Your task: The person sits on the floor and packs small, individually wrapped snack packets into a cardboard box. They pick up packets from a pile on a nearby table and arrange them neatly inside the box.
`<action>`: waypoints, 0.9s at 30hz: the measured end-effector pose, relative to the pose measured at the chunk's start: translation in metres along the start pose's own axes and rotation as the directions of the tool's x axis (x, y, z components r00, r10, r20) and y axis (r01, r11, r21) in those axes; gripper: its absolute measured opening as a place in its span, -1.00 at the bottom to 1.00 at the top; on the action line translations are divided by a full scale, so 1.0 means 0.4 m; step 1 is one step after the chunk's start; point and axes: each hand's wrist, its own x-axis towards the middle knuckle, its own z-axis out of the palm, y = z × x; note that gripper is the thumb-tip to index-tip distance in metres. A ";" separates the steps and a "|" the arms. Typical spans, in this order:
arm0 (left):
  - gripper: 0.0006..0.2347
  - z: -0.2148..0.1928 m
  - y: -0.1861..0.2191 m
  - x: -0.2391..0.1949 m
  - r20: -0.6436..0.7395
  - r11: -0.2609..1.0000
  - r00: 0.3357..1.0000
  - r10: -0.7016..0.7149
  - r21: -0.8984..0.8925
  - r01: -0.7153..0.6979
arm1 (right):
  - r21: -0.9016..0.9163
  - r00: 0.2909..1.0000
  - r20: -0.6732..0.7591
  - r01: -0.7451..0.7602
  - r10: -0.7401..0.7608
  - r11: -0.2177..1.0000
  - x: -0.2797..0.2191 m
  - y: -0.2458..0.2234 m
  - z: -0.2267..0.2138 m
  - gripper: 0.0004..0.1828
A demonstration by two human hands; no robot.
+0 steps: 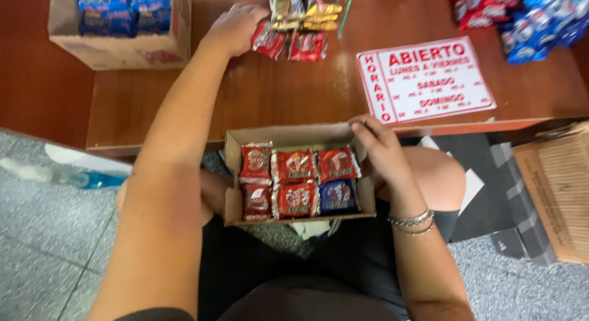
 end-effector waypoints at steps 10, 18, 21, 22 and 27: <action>-0.56 0.017 -0.052 -0.163 0.087 0.965 0.992 0.093 0.237 -0.112 | -0.004 0.995 0.042 -0.086 0.086 0.996 0.005 -0.014 -0.008 -0.75; -0.18 -0.189 0.346 -0.457 0.209 0.991 0.978 -0.017 0.134 -0.012 | 0.003 0.999 0.030 -0.034 0.034 0.999 0.001 0.033 -0.004 -0.83; -0.46 -0.141 0.427 -0.524 0.421 0.970 0.883 -0.208 -0.030 0.242 | -0.076 0.999 0.009 -0.041 0.042 0.996 0.002 0.016 -0.008 -0.75; -0.47 -0.127 0.453 -0.539 0.484 0.959 0.839 -0.248 0.002 0.282 | -0.078 0.998 0.011 -0.060 0.061 0.995 -0.001 0.007 -0.007 -0.76; -0.43 -0.015 0.472 -0.570 0.493 0.953 0.816 -0.302 0.160 0.256 | -0.093 0.997 0.003 -0.074 0.074 0.993 -0.002 -0.012 -0.009 -0.76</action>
